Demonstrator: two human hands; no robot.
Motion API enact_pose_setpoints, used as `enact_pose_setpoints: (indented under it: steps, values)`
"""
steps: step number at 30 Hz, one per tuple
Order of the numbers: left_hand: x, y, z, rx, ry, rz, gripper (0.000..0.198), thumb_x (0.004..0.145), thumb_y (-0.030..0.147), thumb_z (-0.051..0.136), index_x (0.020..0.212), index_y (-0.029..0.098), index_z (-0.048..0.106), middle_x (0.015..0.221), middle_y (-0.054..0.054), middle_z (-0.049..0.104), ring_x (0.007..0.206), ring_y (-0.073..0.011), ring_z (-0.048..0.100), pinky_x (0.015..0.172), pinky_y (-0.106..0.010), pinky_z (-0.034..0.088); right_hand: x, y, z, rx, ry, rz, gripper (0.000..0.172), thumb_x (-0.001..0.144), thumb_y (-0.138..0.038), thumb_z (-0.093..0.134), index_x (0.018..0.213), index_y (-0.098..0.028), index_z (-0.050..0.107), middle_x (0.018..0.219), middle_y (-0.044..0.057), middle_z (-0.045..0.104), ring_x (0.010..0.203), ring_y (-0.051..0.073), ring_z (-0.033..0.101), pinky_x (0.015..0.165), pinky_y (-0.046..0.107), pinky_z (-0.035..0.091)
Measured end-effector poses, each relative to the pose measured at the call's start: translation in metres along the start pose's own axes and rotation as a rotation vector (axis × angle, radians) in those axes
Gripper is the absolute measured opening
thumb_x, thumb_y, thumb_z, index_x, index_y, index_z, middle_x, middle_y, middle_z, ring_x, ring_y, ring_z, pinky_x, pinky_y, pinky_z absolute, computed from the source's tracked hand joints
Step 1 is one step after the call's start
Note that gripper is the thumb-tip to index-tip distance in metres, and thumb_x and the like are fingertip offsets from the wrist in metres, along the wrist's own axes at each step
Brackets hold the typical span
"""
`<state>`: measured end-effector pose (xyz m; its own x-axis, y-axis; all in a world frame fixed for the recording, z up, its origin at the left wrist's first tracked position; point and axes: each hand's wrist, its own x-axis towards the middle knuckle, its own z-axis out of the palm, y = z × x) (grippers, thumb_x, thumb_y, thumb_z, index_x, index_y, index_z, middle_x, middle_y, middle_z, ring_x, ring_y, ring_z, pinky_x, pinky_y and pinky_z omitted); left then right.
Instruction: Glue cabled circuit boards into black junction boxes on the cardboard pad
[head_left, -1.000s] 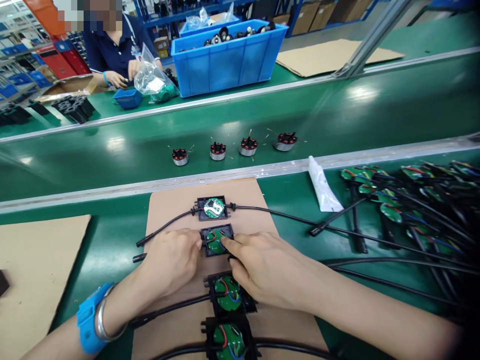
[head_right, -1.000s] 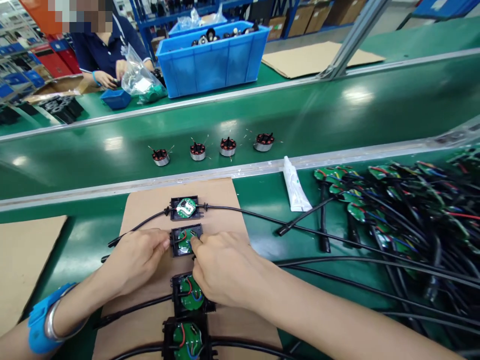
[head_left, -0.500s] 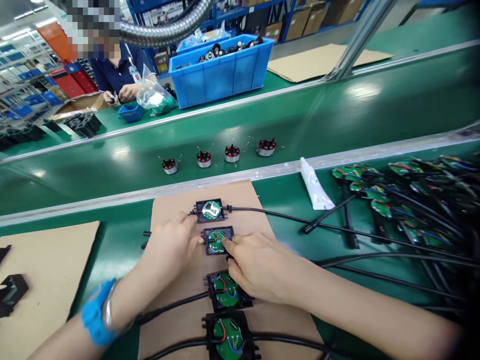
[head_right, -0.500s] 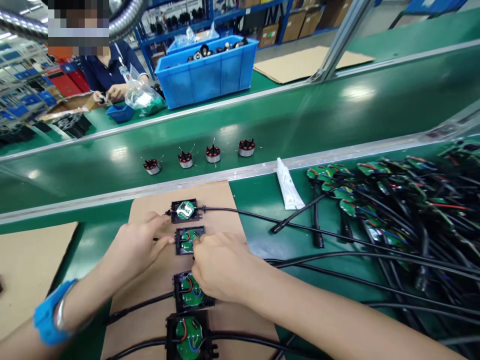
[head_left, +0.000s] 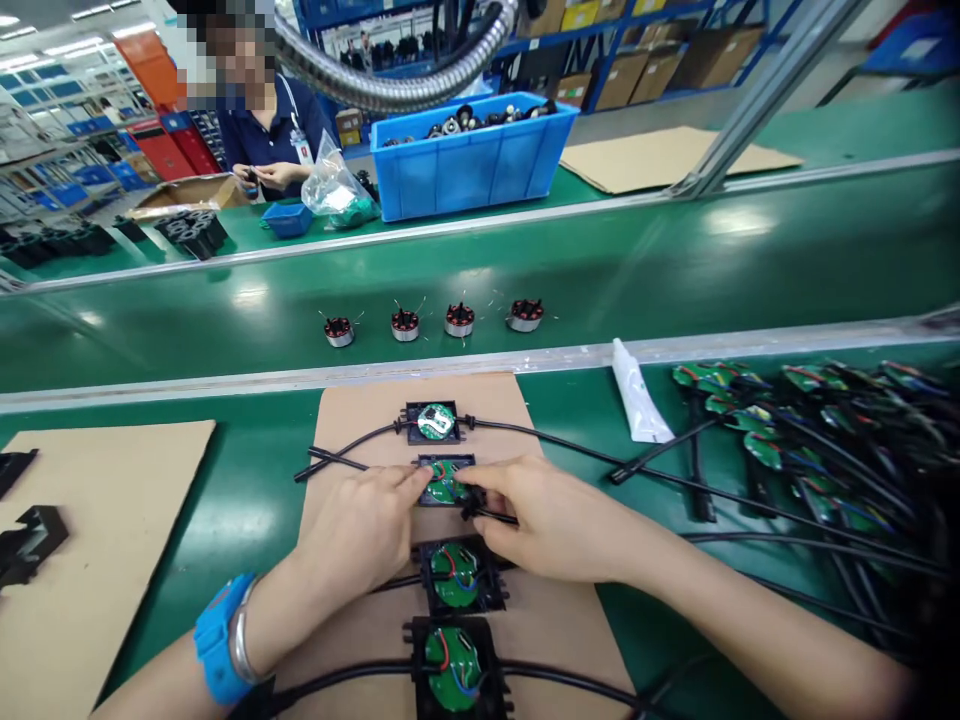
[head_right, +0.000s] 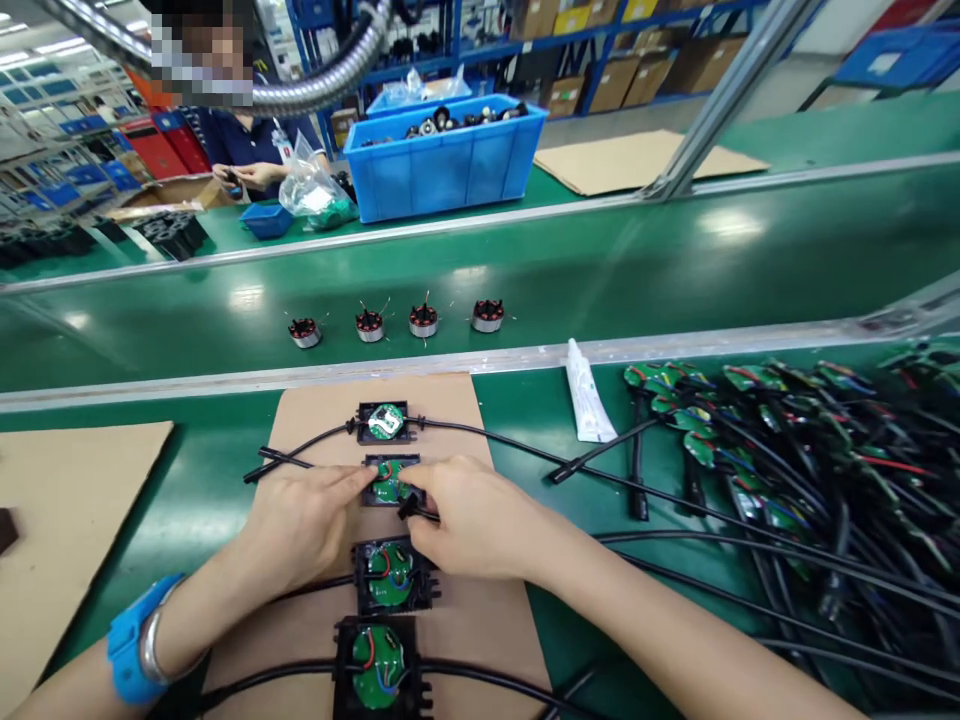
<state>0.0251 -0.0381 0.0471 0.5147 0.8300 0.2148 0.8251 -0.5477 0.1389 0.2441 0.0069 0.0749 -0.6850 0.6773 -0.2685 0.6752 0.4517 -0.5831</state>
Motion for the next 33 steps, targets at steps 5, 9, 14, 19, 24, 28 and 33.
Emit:
enact_pose_setpoints:
  steps: [5,9,14,19,24,28,33]
  values:
    - [0.012,-0.001,-0.008,-0.160,0.011,0.024,0.021,0.087,0.012,0.046,0.097,0.015,0.064,0.101,-0.006,0.065,0.089,-0.0191,0.060,0.075,-0.032,0.051,-0.010,0.001,0.003,0.044,0.023,0.074,0.024,0.080,-0.021,0.049,0.104,-0.017,0.050,0.074,0.001,0.057,0.073,0.017,0.051,0.064,0.029,0.037]
    - [0.018,-0.003,-0.001,-0.337,-0.105,0.087,0.016,0.087,0.010,0.046,0.093,0.014,0.059,0.095,-0.005,0.062,0.092,-0.0186,0.055,0.085,-0.034,0.045,-0.012,0.000,0.005,0.064,0.024,0.092,0.013,0.079,-0.019,0.049,0.092,-0.019,0.046,0.072,-0.001,0.054,0.068,0.015,0.047,0.061,0.028,0.034]
    - [0.015,-0.010,0.010,-0.358,-0.174,0.138,0.019,0.088,0.006,0.041,0.096,0.015,0.055,0.103,-0.004,0.061,0.096,-0.0183,0.053,0.088,-0.036,0.037,-0.011,-0.002,0.003,0.064,0.020,0.113,0.002,0.082,-0.020,0.047,0.082,-0.018,0.047,0.065,-0.001,0.051,0.064,0.014,0.045,0.059,0.027,0.032]
    - [0.012,-0.010,0.015,-0.327,-0.155,0.188,0.020,0.085,0.005,0.041,0.097,0.013,0.055,0.110,-0.006,0.059,0.100,-0.0188,0.052,0.089,-0.034,0.038,-0.009,-0.001,0.011,0.008,0.043,0.047,0.010,0.085,-0.017,0.043,0.077,-0.017,0.048,0.067,0.000,0.052,0.059,0.012,0.042,0.057,0.026,0.030]
    - [0.014,-0.009,0.015,-0.320,-0.164,0.172,0.020,0.084,0.005,0.041,0.093,0.013,0.057,0.103,-0.007,0.060,0.094,-0.0198,0.052,0.085,-0.034,0.040,-0.001,0.018,0.023,-0.233,0.314,-0.196,0.016,0.088,-0.013,0.034,0.076,-0.015,0.045,0.070,0.005,0.049,0.062,0.014,0.042,0.058,0.028,0.032]
    - [0.014,-0.008,0.013,-0.285,-0.185,0.170,0.023,0.085,0.005,0.039,0.096,0.013,0.057,0.098,-0.008,0.059,0.090,-0.0205,0.051,0.082,-0.035,0.041,0.003,0.033,0.025,-0.240,0.352,-0.224,0.017,0.089,-0.014,0.035,0.074,-0.016,0.042,0.068,0.003,0.046,0.059,0.013,0.040,0.055,0.027,0.031]
    - [0.013,-0.007,0.016,-0.245,-0.185,0.164,0.045,0.082,0.006,0.042,0.125,0.016,0.049,0.101,-0.006,0.057,0.090,-0.0209,0.049,0.082,-0.035,0.041,0.003,0.038,0.020,-0.192,0.199,-0.210,0.018,0.089,-0.013,0.033,0.074,-0.016,0.043,0.071,0.004,0.048,0.062,0.012,0.042,0.057,0.026,0.031]
